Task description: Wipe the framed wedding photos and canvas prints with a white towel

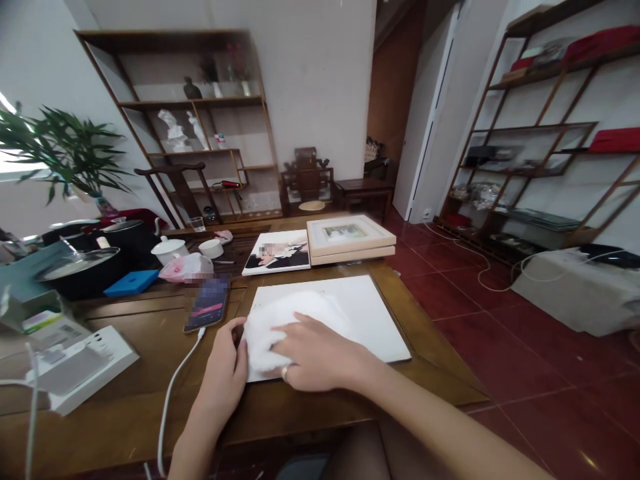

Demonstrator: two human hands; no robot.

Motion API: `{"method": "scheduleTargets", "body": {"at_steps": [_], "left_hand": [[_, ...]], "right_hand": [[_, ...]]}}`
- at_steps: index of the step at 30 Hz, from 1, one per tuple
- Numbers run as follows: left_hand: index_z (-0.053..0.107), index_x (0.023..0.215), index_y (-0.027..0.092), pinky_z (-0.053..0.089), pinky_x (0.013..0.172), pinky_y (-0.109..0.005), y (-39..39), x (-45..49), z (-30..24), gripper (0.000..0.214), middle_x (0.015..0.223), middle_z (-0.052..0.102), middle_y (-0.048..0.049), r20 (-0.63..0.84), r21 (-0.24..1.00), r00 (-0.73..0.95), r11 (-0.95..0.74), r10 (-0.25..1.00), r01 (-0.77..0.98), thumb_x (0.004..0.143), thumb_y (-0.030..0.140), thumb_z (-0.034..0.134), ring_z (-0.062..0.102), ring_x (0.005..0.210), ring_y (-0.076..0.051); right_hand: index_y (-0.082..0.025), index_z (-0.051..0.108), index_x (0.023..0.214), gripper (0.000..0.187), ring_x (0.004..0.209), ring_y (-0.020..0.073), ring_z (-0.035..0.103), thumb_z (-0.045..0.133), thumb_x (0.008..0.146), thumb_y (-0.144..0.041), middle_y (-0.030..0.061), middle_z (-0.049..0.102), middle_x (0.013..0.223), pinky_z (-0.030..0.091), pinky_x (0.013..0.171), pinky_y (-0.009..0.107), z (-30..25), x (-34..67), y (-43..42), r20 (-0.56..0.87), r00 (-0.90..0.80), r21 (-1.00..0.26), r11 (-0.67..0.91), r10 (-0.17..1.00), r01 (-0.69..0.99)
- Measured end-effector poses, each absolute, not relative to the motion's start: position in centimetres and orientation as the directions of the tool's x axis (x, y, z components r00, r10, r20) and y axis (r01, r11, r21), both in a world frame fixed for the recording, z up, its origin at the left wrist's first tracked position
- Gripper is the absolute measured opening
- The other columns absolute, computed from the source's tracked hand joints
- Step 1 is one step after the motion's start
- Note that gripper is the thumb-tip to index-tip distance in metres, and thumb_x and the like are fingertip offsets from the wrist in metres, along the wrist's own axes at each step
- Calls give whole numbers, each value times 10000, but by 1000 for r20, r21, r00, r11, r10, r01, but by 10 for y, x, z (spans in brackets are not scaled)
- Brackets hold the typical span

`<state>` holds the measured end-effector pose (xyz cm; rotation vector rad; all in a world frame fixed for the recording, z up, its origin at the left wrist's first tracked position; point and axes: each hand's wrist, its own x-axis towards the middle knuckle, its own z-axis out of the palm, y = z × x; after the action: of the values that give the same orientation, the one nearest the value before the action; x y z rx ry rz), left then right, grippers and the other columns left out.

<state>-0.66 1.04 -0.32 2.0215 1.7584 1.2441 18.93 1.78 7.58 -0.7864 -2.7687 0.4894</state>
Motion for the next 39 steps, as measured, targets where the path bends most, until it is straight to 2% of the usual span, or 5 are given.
{"method": "scheduleTargets", "body": {"at_steps": [9, 20, 27, 36, 39], "left_hand": [[332, 1298, 41, 333, 1016, -474, 4, 1, 7, 462, 1304, 447, -222, 289, 684, -95, -136, 952, 716, 888, 253, 294, 409, 1233, -287], [344, 1307, 123, 368, 989, -458, 6, 0, 16, 543, 1239, 550, -183, 179, 838, -202, -42, 963, 544, 832, 370, 434, 503, 1177, -280], [492, 1188, 163, 441, 942, -366, 3, -3, 37, 638, 1191, 603, -148, -94, 994, -309, 104, 946, 16, 648, 444, 682, 525, 1161, -286], [431, 1303, 249, 549, 756, -398, -13, -17, 72, 829, 1248, 584, -118, -314, 858, -323, 121, 893, -499, 557, 351, 778, 580, 1077, -344], [438, 1298, 324, 568, 720, -428, -20, -21, 89, 842, 1342, 503, -69, -304, 863, -358, 95, 883, -496, 534, 388, 784, 577, 1068, -380]], "right_hand": [[-204, 600, 1141, 463, 1196, 330, 455, 357, 866, -486, 97, 561, 1256, 379, 966, 460, 46, 347, 1, 61, -169, -359, 179, 984, 916], [-160, 621, 856, 304, 1309, 254, 302, 365, 709, -87, 151, 550, 1253, 221, 1051, 543, 7, 356, 18, 306, -398, 106, 385, 865, 917], [-153, 613, 773, 274, 1299, 252, 322, 368, 689, -63, 185, 544, 1250, 208, 1063, 544, 7, 354, 18, 350, -404, 33, 420, 845, 907], [-187, 611, 727, 130, 1331, 316, 204, 488, 747, -151, 99, 292, 1448, 255, 1046, 583, 30, 318, 2, 449, -445, -128, 549, 775, 826], [-208, 605, 1106, 341, 1294, 317, 296, 529, 774, -207, 52, 324, 1425, 350, 1018, 531, 31, 281, -6, 432, -588, -184, 705, 684, 685]]}}
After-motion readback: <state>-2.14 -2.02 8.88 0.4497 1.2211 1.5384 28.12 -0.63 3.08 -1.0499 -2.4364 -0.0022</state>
